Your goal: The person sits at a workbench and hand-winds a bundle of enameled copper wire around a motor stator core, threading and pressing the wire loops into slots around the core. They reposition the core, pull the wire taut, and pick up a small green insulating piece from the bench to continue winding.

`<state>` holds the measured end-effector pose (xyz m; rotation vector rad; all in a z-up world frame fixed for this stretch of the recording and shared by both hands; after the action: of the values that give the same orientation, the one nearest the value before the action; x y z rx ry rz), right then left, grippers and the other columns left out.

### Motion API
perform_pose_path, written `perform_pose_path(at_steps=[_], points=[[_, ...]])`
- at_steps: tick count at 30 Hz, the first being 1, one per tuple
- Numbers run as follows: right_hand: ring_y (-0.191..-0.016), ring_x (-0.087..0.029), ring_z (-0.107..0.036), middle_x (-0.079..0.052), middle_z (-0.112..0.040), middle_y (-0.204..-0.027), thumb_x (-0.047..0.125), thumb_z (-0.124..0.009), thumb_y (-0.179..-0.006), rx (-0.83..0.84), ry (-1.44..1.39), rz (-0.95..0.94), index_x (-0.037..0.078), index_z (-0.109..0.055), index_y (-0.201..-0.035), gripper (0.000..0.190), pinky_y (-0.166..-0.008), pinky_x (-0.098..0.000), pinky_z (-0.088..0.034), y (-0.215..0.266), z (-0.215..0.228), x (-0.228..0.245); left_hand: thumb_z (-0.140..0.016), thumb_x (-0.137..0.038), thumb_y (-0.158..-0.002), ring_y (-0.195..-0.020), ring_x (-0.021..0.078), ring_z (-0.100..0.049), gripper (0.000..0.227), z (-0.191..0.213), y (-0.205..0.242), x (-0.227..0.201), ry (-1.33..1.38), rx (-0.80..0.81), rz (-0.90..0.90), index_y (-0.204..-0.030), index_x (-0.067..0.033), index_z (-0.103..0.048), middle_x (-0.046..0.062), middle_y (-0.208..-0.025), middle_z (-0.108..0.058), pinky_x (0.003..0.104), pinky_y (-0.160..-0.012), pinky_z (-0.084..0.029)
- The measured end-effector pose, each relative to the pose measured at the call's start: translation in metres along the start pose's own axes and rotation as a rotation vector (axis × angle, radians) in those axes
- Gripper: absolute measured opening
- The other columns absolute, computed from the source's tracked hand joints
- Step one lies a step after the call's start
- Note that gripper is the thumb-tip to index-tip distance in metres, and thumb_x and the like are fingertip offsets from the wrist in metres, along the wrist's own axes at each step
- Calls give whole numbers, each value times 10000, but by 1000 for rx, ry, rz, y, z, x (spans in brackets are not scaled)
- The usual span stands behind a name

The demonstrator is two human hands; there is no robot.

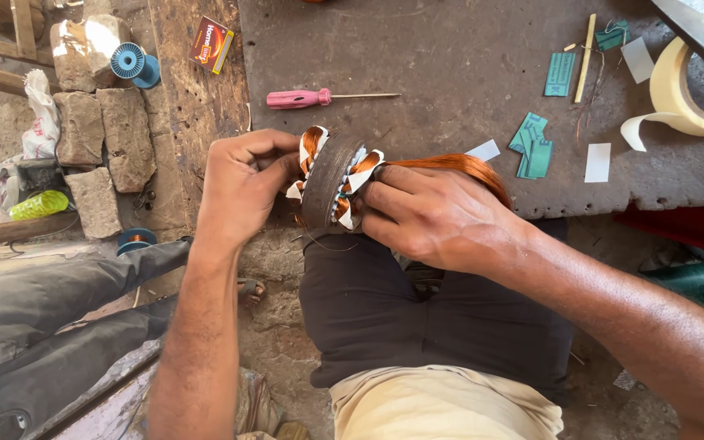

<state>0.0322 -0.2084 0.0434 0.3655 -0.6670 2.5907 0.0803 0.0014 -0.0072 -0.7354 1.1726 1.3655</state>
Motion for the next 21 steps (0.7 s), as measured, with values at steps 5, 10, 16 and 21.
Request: perform_pose_path(at_steps=[5,10,16,21], points=[[-919,-237,-631,-74,-611,-957,111,-695,-759,40,-3,-29,48,-665,-877,137,-738,-375,-572,0,5,4,-667,64,-934,-724,21,-638,135,-1,-3,-7,0,46,14,-1015,11,-760,4,-833,-740,206,-641,-496],[-1023,-290,-706,-159,-697,-1160,33,-693,-757,-126,-43,-168,-36,-721,-1103,354,-889,-414,-594,32,59,34,-727,50,-903,-724,20,-618,232,-2,0,-41,-167,8,-121,-1108,-49,-767,4,-965,-757,192,-655,-506],[-999,-122,-756,-100,-743,-1105,76,-644,-1115,-641,-420,-1047,-16,-690,-1264,181,-919,-273,-643,155,45,25,-720,45,-852,-543,57,-388,527,-4,-7,-64,-203,108,-52,-1314,-210,-702,-88,-1279,-732,228,-492,-377],[-1187,-167,-670,-73,-734,-1239,37,-691,-823,-435,-1284,-1230,30,-657,-1260,439,-1052,-345,-482,152,-31,13,-667,85,-868,-665,68,-488,466,-17,-14,-57,-151,252,-26,-1257,-159,-746,-35,-1254,-754,215,-574,-420]])
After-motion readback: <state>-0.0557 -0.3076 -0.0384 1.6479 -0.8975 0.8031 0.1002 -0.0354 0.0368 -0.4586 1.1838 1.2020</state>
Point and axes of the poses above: each hand's wrist, its own y-axis away from the middle knuckle, its own z-axis out of the back of the hand, x = y × z, the point moved 6 cm from there along -y, towards the middle knuckle
